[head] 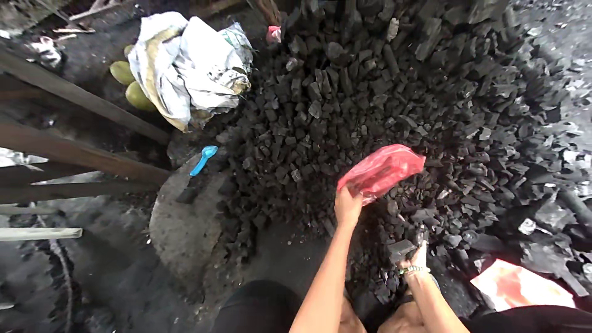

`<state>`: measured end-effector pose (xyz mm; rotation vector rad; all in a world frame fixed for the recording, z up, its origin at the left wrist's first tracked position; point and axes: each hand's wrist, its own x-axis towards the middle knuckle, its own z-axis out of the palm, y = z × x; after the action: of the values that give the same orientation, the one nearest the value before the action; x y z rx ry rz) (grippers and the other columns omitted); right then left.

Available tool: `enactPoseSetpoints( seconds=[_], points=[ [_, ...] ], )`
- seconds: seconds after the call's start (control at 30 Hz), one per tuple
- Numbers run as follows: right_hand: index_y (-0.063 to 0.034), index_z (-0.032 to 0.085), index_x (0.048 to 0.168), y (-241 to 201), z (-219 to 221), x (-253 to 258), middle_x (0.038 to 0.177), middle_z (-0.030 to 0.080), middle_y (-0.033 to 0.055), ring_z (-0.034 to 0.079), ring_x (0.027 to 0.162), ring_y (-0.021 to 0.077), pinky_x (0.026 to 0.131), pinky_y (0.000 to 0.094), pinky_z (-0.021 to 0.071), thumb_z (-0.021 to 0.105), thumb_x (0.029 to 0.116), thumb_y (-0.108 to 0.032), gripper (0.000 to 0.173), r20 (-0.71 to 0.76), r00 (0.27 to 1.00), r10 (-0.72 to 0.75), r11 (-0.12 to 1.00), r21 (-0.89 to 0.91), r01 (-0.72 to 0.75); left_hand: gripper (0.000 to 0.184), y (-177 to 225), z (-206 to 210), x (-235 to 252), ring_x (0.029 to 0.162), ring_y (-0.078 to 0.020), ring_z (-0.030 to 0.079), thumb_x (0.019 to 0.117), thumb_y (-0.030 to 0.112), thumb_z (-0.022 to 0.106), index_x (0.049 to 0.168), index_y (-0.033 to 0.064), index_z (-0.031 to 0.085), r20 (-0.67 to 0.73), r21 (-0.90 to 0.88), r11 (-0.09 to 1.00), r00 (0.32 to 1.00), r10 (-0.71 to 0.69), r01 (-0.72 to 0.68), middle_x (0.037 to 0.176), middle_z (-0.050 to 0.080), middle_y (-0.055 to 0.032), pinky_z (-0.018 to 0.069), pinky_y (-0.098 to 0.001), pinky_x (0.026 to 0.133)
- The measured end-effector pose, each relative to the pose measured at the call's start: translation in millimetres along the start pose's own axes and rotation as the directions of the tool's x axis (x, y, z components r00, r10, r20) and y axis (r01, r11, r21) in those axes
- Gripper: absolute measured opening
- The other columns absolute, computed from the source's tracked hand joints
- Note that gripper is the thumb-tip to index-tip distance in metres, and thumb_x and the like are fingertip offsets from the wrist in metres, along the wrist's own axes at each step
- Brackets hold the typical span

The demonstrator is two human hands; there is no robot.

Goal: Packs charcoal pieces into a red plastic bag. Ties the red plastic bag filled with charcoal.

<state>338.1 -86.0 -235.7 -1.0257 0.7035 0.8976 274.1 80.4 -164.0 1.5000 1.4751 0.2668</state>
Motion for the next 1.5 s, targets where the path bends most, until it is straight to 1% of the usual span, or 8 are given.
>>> enactPoseSetpoints(
  seconds=[0.27,0.43,0.67,0.87,0.97,1.1,1.37,1.5],
  points=[
    [-0.0195,0.063,0.111,-52,79,-35,0.098,0.073,0.0035,0.072,0.094,0.0219,0.081,0.0485,0.0614,0.014,0.1012,-0.071,0.071,0.494,0.862,-0.117,0.980,0.197,0.021,0.065,22,-2,-7,0.115,-0.0447,0.064,0.0888,0.003,0.074,0.149,0.0038,0.047,0.120,0.458,0.881,0.990,0.075,-0.123,0.163,0.028,-0.0239,0.0551,-0.0568,0.093],
    [-0.0171,0.053,0.138,-70,136,-29,0.107,0.069,0.0017,0.068,0.092,0.0139,0.079,0.0372,0.0593,0.020,0.1082,-0.055,0.058,0.585,0.789,-0.188,0.919,-0.180,0.352,0.081,39,-31,-5,0.132,-0.0410,0.052,0.0793,-0.011,0.074,0.151,-0.0017,0.038,0.450,0.040,0.983,0.882,0.140,-0.177,0.149,0.045,-0.0292,0.0466,-0.0564,0.106],
    [-0.0079,0.068,0.132,-131,186,1,0.146,0.052,0.0251,0.048,0.137,0.0418,0.111,0.0624,0.0383,0.059,0.1025,-0.034,0.040,0.867,0.498,-0.020,-0.163,-0.494,0.854,0.067,86,-67,55,0.100,-0.0246,0.060,0.0949,-0.006,0.059,0.155,0.0097,0.035,0.544,-0.015,1.000,0.839,-0.004,0.014,0.135,0.055,-0.0210,0.0527,-0.0400,0.082],
    [-0.0051,0.054,0.136,-151,152,19,0.119,0.067,0.0091,0.071,0.090,0.0180,0.074,0.0371,0.0613,0.041,0.1094,-0.028,0.037,0.543,0.701,-0.463,0.567,-0.427,0.705,0.061,78,-54,75,0.110,-0.0304,0.062,0.0927,-0.008,0.059,0.150,0.0080,0.044,0.397,-0.150,0.976,0.895,0.203,-0.155,0.140,0.053,-0.0225,0.0547,-0.0463,0.087],
    [0.0016,0.052,0.142,-119,86,57,0.137,0.058,0.0227,0.060,0.121,0.0282,0.102,0.0427,0.0493,0.046,0.1083,-0.022,0.041,0.098,0.695,-0.712,0.512,-0.605,0.609,0.050,32,-36,78,0.133,-0.0336,0.052,0.0976,0.013,0.062,0.146,0.0081,0.053,-0.064,-0.325,0.854,0.911,0.408,-0.405,0.151,0.047,-0.0210,0.0513,-0.0508,0.102],
    [-0.0023,0.043,0.152,-50,45,65,0.159,0.028,0.0365,0.030,0.146,0.0541,0.114,0.0645,0.0329,0.056,0.1029,-0.044,0.066,-0.121,0.762,-0.636,0.426,-0.879,0.215,0.063,-41,-18,48,0.148,-0.0463,0.028,0.1030,0.041,0.058,0.155,0.0097,0.041,-0.514,-0.299,0.950,0.854,-0.077,-0.095,0.164,0.023,-0.0272,0.0321,-0.0633,0.114],
    [-0.0137,0.029,0.162,-15,74,73,0.165,0.013,0.0347,0.022,0.150,0.0536,0.113,0.0675,0.0320,0.069,0.0971,-0.041,0.081,-0.045,0.833,-0.551,0.290,-0.947,0.140,0.110,-89,44,33,0.151,-0.0556,0.012,0.0962,0.057,0.064,0.163,0.0111,-0.010,-0.245,-0.296,0.802,0.770,-0.589,0.519,0.167,-0.006,-0.0318,0.0186,-0.0717,0.117],
    [-0.0172,0.031,0.162,-8,59,64,0.166,0.016,0.0309,0.028,0.148,0.0535,0.110,0.0698,0.0332,0.063,0.0991,-0.049,0.078,0.032,0.867,-0.498,0.216,-0.963,0.159,0.109,-77,64,9,0.144,-0.0553,0.030,0.0932,0.056,0.069,0.165,0.0116,-0.001,-0.208,-0.157,0.833,0.807,-0.553,0.530,0.167,0.001,-0.0300,0.0392,-0.0650,0.107]
  ],
)
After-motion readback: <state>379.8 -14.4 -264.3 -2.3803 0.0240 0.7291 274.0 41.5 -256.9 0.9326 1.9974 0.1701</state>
